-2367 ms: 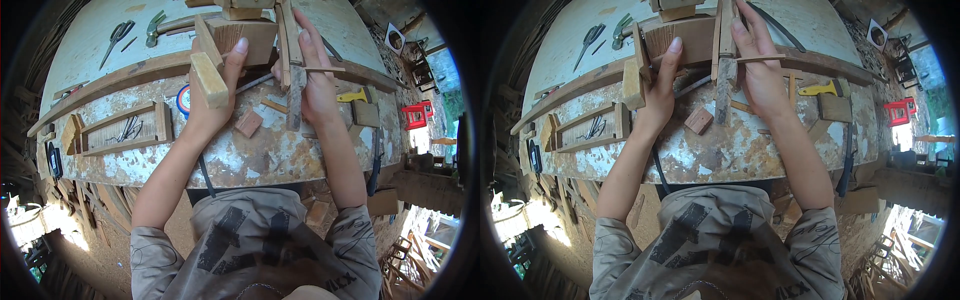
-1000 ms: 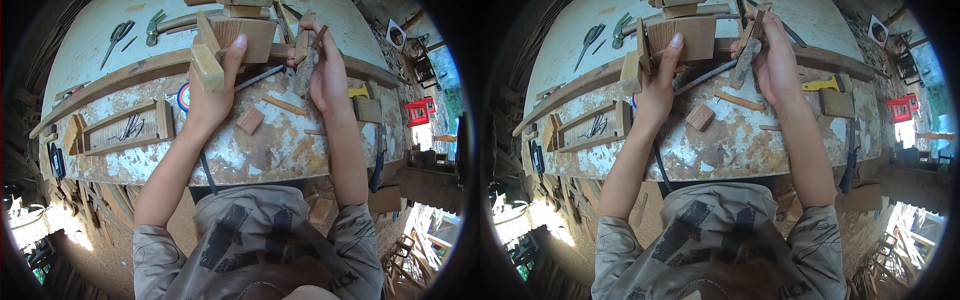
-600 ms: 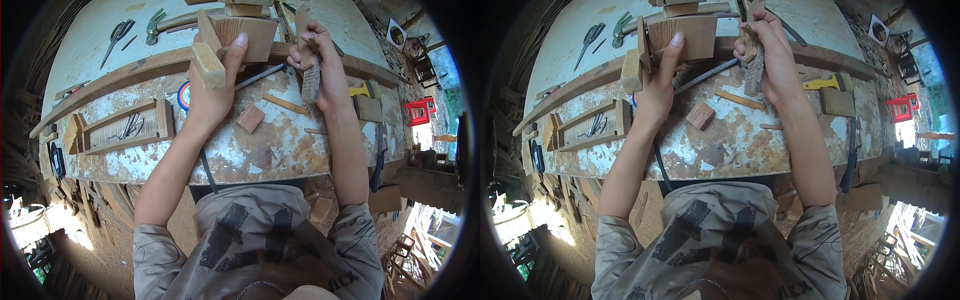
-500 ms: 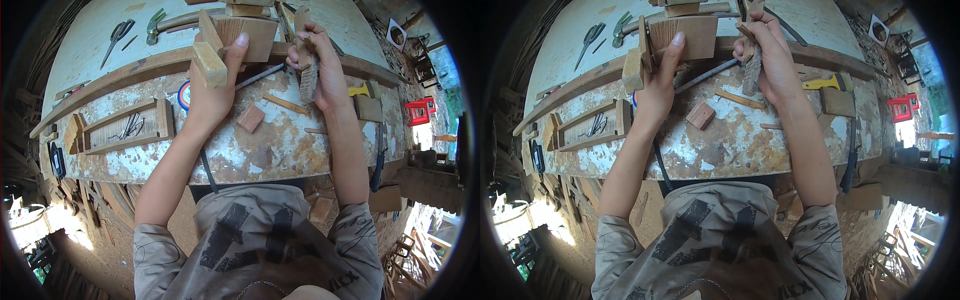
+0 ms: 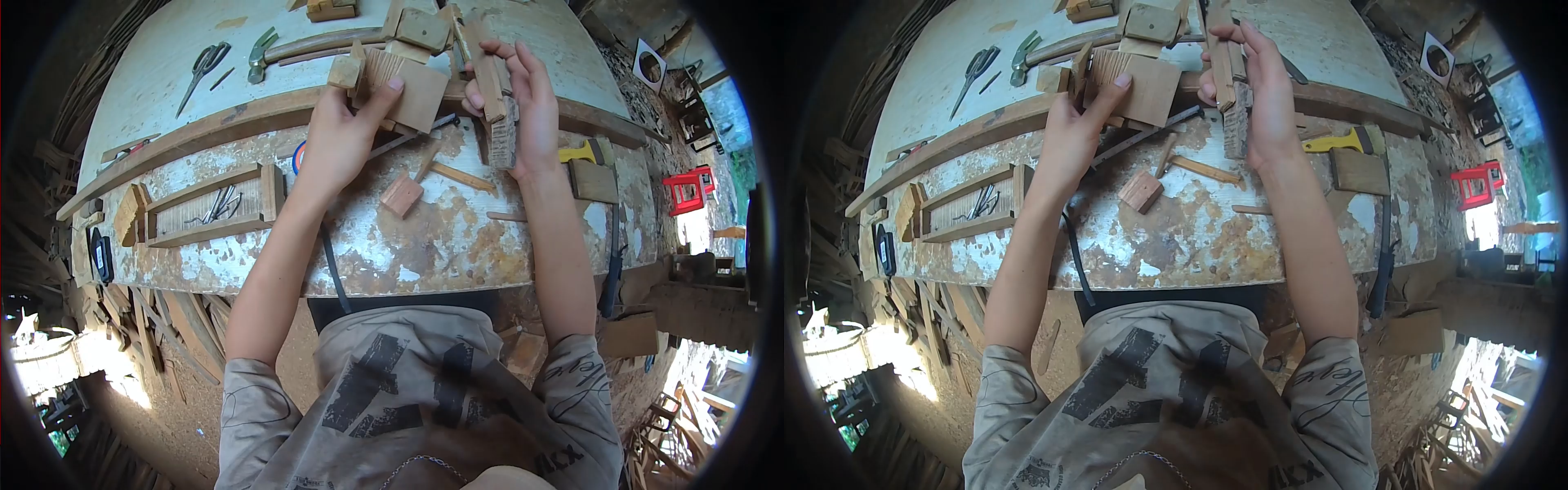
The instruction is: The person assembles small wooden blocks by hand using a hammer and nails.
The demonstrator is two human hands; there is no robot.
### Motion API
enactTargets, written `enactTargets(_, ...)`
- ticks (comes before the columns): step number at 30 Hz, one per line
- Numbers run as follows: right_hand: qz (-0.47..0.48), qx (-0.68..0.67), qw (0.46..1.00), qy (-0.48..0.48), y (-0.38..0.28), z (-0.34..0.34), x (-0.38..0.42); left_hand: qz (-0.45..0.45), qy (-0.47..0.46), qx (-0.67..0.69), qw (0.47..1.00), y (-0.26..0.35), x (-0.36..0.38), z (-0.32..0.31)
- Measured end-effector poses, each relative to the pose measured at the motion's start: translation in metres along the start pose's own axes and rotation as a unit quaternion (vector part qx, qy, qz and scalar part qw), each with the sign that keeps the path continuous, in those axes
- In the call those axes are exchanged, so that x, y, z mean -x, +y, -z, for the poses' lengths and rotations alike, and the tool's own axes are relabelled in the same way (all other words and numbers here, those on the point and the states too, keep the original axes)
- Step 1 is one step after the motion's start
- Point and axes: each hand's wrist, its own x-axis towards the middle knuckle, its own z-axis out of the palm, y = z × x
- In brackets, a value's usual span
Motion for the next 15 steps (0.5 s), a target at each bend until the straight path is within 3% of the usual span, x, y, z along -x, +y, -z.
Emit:
enactTargets(2,0.003,0.007,1.0,-0.013,-0.001,0.001,-0.001,-0.025,-0.015,0.021,0.999,-0.016,-0.009,-0.001)
enactTargets(5,0.024,0.006,1.0,-0.005,-0.002,-0.005,0.002,0.003,-0.039,-0.021,0.999,-0.011,-0.009,0.005)
enactTargets(8,0.04,0.004,0.999,0.002,-0.005,-0.013,0.006,0.052,-0.062,0.054,0.995,0.004,0.0,0.005)
enactTargets(15,0.049,0.064,0.997,0.008,-0.001,-0.013,0.006,0.096,-0.06,0.042,0.993,0.008,0.004,0.009)
